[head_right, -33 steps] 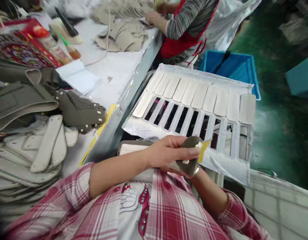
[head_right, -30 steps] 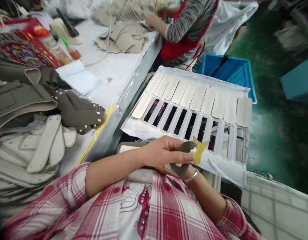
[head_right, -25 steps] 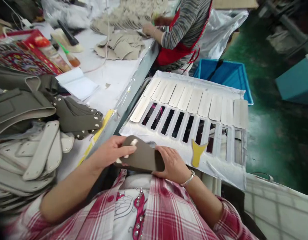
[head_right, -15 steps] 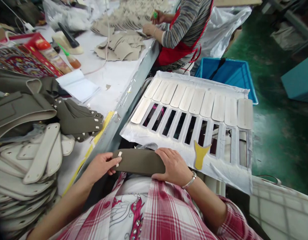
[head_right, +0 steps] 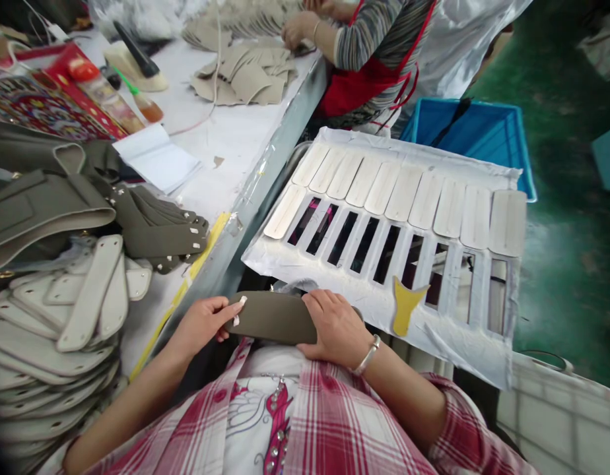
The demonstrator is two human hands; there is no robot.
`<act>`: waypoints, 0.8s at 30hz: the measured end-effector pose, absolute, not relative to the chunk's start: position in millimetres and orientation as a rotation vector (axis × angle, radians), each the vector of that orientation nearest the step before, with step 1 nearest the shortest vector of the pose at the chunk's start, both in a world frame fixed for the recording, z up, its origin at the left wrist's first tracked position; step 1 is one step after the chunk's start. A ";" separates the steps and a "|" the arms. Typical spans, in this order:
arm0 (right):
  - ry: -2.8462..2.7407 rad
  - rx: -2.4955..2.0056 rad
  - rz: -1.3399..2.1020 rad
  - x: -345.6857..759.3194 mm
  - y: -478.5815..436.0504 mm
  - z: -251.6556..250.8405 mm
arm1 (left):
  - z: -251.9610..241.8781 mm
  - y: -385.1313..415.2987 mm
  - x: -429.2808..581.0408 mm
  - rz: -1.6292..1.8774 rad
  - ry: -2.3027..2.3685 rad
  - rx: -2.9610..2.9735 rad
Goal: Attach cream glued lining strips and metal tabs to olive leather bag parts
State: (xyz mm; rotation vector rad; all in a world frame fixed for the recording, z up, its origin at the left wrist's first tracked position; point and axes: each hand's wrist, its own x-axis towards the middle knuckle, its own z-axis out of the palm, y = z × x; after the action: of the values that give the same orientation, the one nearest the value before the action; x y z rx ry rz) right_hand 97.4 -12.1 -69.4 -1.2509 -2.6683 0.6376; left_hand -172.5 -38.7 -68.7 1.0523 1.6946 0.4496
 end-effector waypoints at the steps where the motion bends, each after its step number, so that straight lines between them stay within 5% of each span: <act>1: -2.676 -1.244 0.638 96.8 -11.4 -69.0 | -69.5 -39.3 -173.8 0.450 1.700 1.065; 24: -2.644 -1.201 0.597 88.5 -14.0 -68.8 | -69.7 -44.4 -184.8 0.490 1.758 1.338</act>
State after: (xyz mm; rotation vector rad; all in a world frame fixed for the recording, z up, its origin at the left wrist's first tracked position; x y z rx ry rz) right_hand 88.5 -14.0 -68.8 -1.2013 -2.6441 0.5969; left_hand -184.8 -44.4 -69.7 1.3385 1.7578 0.4900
